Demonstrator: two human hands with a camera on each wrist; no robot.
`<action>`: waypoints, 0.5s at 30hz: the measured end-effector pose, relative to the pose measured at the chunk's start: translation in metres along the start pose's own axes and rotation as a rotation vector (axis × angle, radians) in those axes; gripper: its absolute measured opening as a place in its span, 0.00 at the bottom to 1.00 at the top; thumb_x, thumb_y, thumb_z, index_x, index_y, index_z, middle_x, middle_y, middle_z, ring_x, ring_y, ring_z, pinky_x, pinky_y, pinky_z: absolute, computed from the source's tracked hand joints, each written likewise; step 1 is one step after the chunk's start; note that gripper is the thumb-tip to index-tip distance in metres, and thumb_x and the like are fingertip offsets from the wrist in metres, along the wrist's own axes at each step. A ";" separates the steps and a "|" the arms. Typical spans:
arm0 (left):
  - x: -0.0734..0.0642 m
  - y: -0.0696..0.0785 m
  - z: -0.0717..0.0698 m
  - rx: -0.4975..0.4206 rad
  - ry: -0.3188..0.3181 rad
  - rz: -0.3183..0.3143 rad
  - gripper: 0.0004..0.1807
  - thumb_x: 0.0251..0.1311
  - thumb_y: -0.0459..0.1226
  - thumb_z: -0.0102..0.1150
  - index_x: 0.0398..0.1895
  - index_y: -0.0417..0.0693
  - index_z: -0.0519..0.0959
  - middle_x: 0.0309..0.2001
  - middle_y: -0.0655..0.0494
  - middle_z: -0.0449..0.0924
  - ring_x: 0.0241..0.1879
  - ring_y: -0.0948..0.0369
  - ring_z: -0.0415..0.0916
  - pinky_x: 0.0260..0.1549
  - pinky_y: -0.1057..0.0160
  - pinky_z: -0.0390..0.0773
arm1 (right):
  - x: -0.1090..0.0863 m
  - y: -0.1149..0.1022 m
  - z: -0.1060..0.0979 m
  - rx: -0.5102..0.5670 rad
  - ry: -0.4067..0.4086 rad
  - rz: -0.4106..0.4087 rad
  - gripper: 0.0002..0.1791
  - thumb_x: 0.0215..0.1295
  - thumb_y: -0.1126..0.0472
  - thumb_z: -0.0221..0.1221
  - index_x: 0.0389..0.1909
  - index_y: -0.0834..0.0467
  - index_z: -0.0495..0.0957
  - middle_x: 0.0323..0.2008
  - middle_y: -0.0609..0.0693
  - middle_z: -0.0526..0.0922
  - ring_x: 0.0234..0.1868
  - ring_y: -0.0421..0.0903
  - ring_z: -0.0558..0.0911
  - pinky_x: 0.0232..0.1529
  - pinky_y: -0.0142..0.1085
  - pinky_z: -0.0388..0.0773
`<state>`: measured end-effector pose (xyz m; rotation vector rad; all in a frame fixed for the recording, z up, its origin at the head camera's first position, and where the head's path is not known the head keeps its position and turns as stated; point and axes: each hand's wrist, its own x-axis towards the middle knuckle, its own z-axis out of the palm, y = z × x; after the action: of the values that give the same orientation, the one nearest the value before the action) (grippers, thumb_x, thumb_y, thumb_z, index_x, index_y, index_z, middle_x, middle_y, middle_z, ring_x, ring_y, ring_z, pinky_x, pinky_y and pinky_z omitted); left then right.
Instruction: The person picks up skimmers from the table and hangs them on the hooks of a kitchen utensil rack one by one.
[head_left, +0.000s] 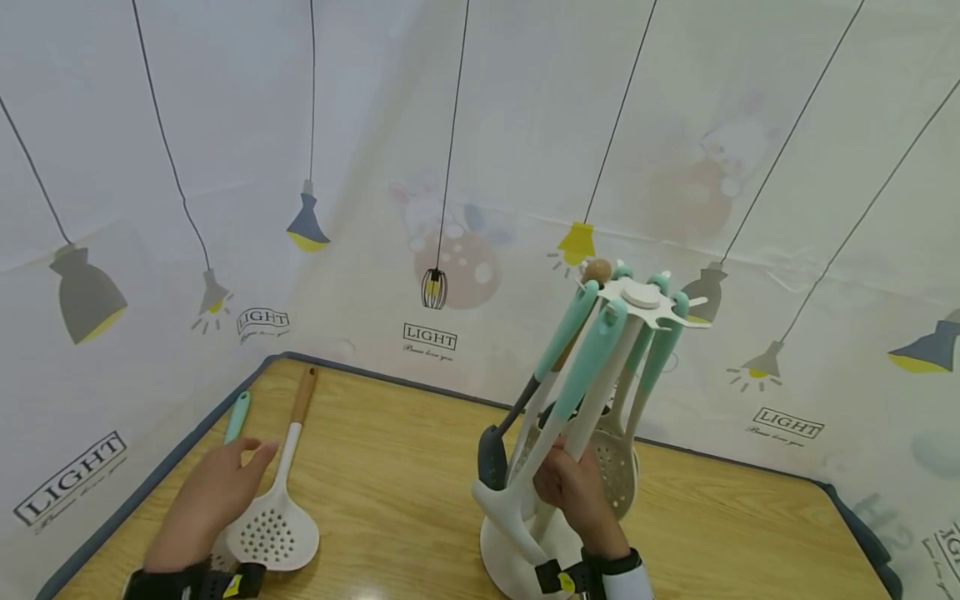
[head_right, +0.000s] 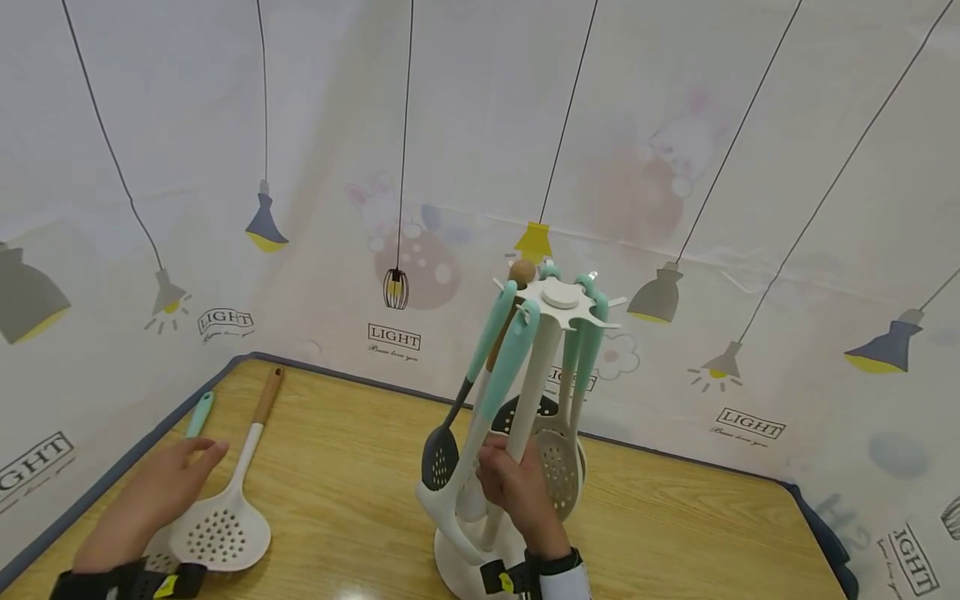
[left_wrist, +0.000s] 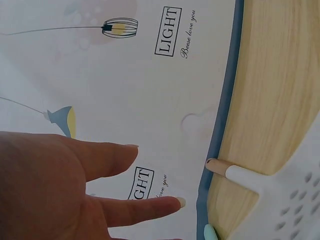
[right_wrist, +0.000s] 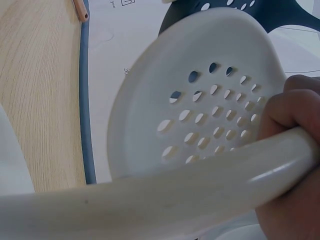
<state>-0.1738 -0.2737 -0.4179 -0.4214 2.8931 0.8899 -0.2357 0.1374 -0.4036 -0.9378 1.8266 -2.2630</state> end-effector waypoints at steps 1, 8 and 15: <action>0.001 -0.001 0.000 0.001 -0.010 -0.007 0.49 0.68 0.64 0.26 0.64 0.24 0.62 0.60 0.24 0.64 0.58 0.31 0.63 0.49 0.40 0.68 | 0.000 0.000 0.000 0.000 0.000 -0.001 0.16 0.69 0.66 0.46 0.19 0.57 0.57 0.12 0.48 0.56 0.11 0.46 0.54 0.10 0.38 0.53; 0.003 -0.007 0.005 0.018 -0.041 -0.018 0.52 0.67 0.66 0.23 0.64 0.21 0.60 0.62 0.21 0.59 0.61 0.28 0.56 0.54 0.37 0.63 | -0.001 0.000 0.000 -0.007 0.014 0.007 0.16 0.69 0.65 0.47 0.20 0.57 0.58 0.12 0.48 0.56 0.11 0.46 0.54 0.11 0.38 0.53; 0.007 -0.014 0.008 0.007 -0.063 -0.010 0.48 0.70 0.62 0.27 0.62 0.20 0.62 0.60 0.20 0.60 0.60 0.28 0.56 0.52 0.38 0.66 | -0.001 -0.001 0.001 -0.009 0.006 -0.005 0.16 0.69 0.65 0.46 0.20 0.57 0.58 0.12 0.48 0.56 0.11 0.46 0.54 0.10 0.38 0.53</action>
<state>-0.1766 -0.2819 -0.4334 -0.3990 2.8340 0.8753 -0.2346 0.1376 -0.4027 -0.9395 1.8404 -2.2646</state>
